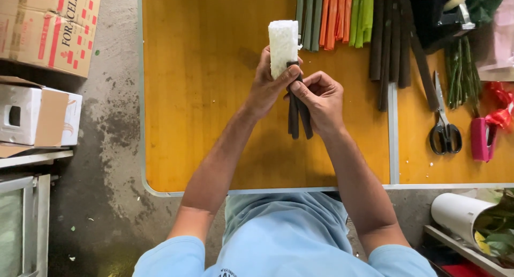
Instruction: The person folds a sheet of green wrapping paper into a narrow strip and secures it with tape. They then trim a block of white floral foam with scissors and wrap the foam with the prepared paper strip.
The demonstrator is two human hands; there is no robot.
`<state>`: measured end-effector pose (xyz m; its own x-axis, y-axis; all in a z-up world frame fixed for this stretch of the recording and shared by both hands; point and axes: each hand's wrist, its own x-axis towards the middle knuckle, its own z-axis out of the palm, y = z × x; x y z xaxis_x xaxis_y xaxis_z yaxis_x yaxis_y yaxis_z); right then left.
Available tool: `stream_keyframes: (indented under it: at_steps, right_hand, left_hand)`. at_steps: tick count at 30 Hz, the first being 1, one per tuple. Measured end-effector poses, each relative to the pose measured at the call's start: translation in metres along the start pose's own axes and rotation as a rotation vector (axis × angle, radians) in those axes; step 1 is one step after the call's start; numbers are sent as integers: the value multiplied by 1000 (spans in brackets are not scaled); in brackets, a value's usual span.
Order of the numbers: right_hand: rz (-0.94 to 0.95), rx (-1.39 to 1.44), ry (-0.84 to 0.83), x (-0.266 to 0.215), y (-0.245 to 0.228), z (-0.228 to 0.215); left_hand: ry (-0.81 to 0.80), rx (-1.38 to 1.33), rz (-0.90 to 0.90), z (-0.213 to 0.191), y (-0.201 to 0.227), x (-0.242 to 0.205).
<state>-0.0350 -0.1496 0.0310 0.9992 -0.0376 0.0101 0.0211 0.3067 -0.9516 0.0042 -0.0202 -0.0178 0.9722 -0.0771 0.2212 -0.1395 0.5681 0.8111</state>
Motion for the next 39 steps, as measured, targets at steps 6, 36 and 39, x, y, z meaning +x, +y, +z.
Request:
stream_keyframes:
  at_steps: [6,36,39]
  right_hand:
    - [5,5,5,-2,-10,7]
    - [99,142,-200,-3,-10,-5]
    - [38,23,-199,-2,-3,-10]
  left_hand:
    - [20,4,-10,3,1,-2]
    - [-29,24,-77,24,39,-6]
    - [17,-74,-160,29,43,-5]
